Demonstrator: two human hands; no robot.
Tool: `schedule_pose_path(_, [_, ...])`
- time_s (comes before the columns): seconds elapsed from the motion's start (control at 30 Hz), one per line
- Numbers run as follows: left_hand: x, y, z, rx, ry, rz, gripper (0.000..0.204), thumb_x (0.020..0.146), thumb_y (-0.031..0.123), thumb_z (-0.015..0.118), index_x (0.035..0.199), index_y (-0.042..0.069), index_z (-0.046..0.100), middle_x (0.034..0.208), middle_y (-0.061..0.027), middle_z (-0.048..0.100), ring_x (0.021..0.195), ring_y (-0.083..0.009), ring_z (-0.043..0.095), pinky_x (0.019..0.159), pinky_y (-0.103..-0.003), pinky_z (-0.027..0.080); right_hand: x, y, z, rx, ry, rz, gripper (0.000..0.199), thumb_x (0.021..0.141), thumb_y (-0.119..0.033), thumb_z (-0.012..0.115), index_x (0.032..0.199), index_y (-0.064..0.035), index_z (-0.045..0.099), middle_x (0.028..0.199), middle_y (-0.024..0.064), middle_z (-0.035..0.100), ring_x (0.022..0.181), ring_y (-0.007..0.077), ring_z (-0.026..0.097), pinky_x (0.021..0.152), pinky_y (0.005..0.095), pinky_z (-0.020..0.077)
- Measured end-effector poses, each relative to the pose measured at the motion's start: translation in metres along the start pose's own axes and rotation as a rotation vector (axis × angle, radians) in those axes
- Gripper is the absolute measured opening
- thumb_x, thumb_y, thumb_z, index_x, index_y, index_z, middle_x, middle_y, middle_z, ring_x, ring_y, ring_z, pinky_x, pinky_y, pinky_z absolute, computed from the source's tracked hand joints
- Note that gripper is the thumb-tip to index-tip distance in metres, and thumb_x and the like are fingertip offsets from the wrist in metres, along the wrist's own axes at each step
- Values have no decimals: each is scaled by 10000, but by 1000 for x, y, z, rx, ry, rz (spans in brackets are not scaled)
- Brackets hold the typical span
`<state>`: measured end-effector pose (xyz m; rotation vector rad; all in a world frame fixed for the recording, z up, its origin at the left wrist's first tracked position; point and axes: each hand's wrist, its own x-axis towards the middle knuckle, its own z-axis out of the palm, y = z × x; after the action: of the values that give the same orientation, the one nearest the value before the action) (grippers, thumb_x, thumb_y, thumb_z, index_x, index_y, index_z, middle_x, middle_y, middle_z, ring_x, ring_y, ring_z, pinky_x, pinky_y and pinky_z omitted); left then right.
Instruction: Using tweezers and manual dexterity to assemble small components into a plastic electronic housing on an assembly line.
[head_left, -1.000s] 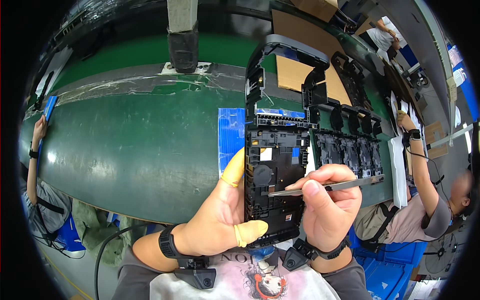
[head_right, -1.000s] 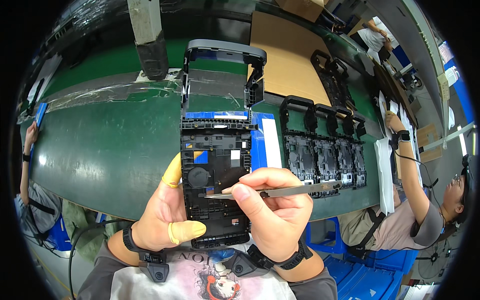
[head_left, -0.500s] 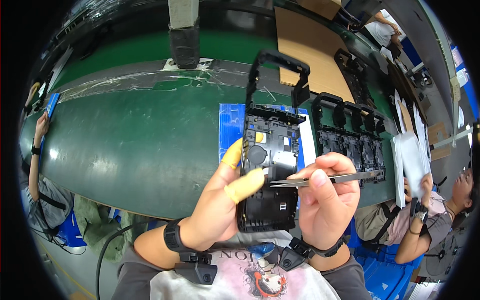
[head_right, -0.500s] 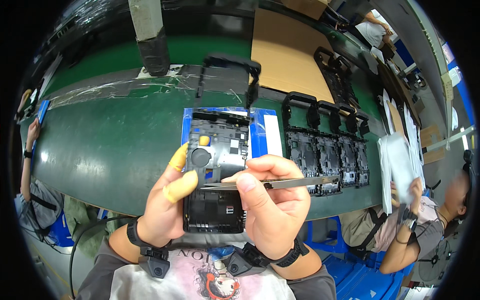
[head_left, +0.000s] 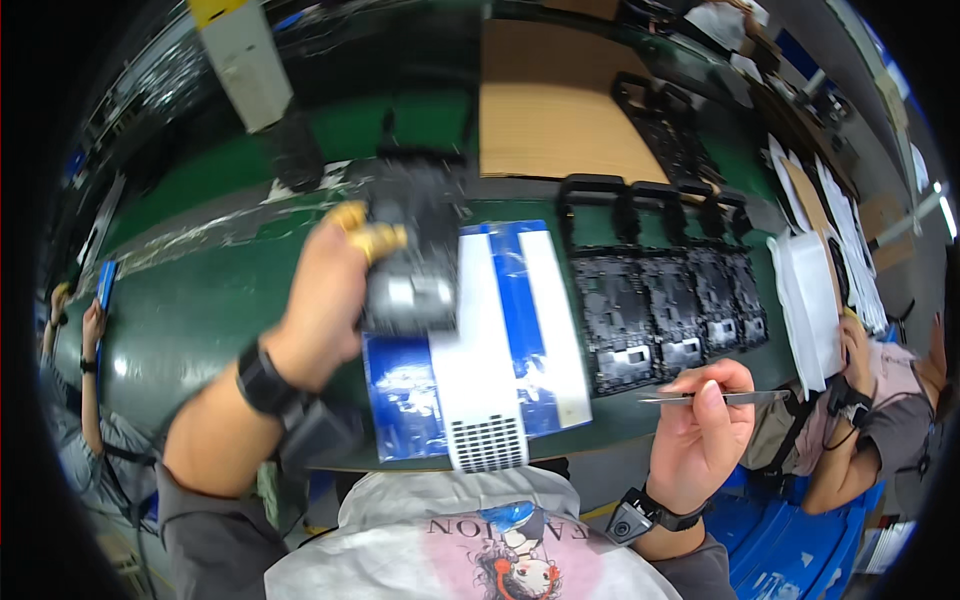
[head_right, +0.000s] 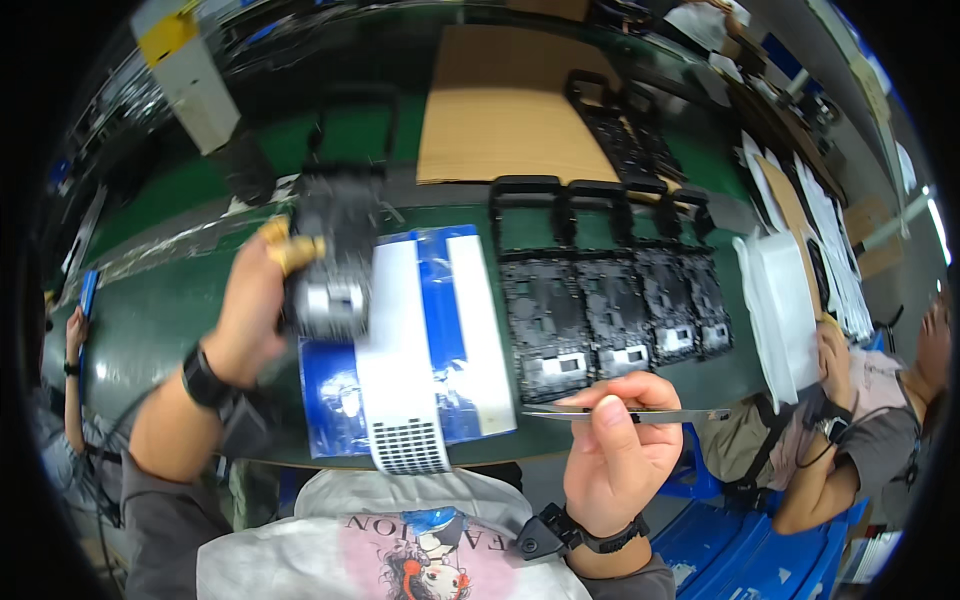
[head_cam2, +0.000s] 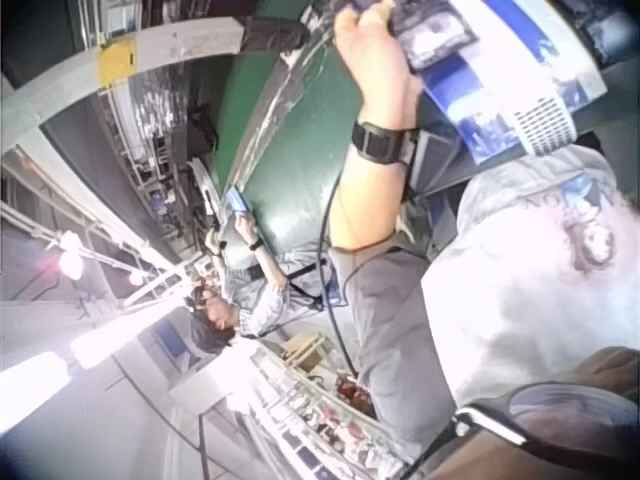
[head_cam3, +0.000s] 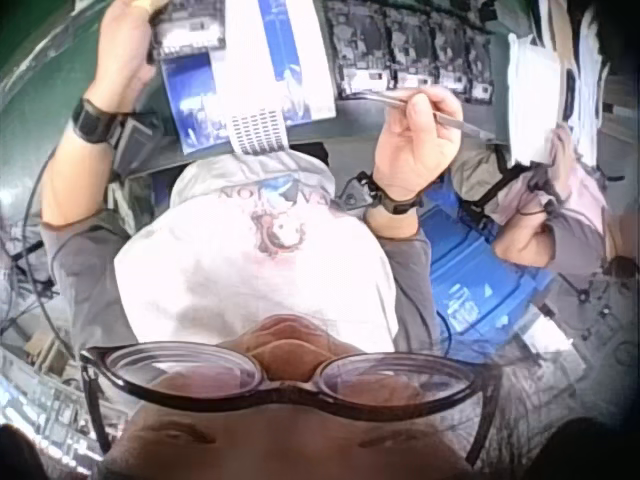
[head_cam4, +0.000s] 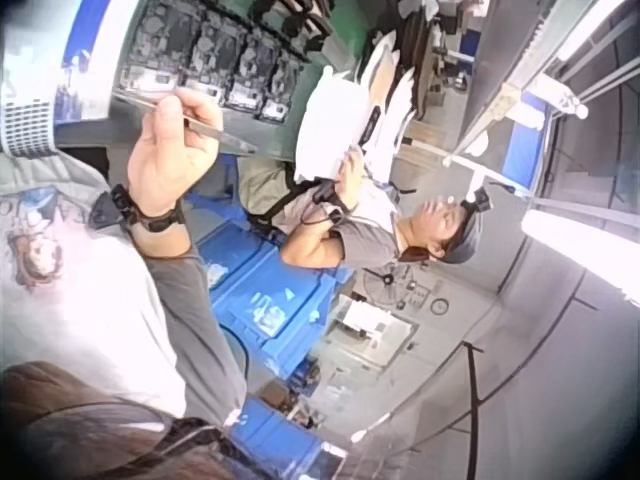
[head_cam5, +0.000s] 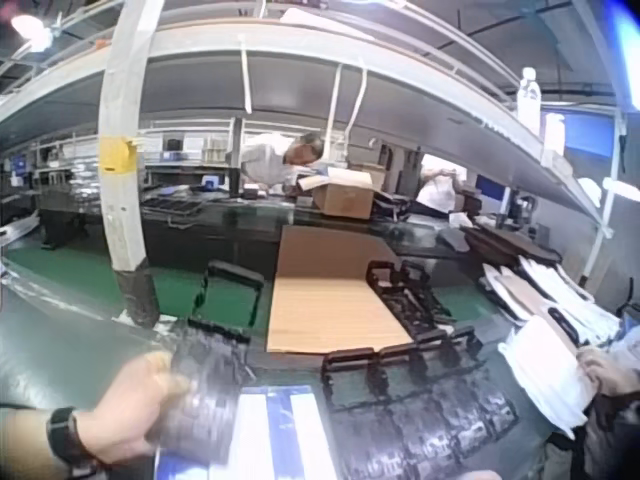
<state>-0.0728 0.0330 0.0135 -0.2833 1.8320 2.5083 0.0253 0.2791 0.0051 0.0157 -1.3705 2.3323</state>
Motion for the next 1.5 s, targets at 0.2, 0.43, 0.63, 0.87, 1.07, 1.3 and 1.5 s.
schedule_pose_path(0.2, [167,18,-9,135,-11,39,153,747,123,518,778,-14,457,701,-75,512,613,-199,564,572,-312,484,-5,-19,-34,-13,120,-67,148,744,-34,538,870,0,468,695,151,565,474,89,414,453,184,349])
schedule_pose_path(0.43, [145,12,45,1258,139,909,258,698,196,572,799,-41,574,849,-227,551,858,-306,516,733,-372,408,-15,-32,-66,-80,250,-131,134,749,-25,524,869,7,474,685,142,563,472,76,395,463,171,339])
schedule_pose_path(0.63, [13,-38,112,1436,-607,593,250,689,212,577,620,-28,573,601,-223,521,586,-338,529,567,-373,431,-2,-22,-52,-46,191,-108,125,758,-31,516,869,11,477,694,142,564,472,73,388,460,174,337])
schedule_pose_path(0.87, [28,-49,104,1232,-477,343,339,670,231,594,511,-62,532,477,-177,492,451,-292,503,500,-359,418,-9,-17,-26,-62,76,-124,145,758,-45,522,878,14,467,704,150,560,476,77,391,454,183,331])
schedule_pose_path(1.07, [38,-2,73,378,-411,-101,137,691,132,551,717,-2,541,687,-77,557,539,-149,540,519,-264,461,-14,-10,-13,-30,77,-78,133,761,-40,514,875,9,467,699,141,560,483,74,394,461,184,332])
schedule_pose_path(1.3, [-9,25,5,57,-115,124,198,719,35,520,909,-22,511,787,-72,549,701,-115,514,650,-217,424,-21,40,27,-174,-235,342,148,732,27,561,870,22,508,746,49,547,614,55,500,510,161,391])
schedule_pose_path(1.5, [-59,15,-40,-292,-123,-70,242,794,108,465,1006,-8,477,847,-66,552,769,-117,545,685,-243,460,-30,53,34,-340,-258,352,131,726,51,553,849,38,510,743,62,556,648,76,536,556,173,433])
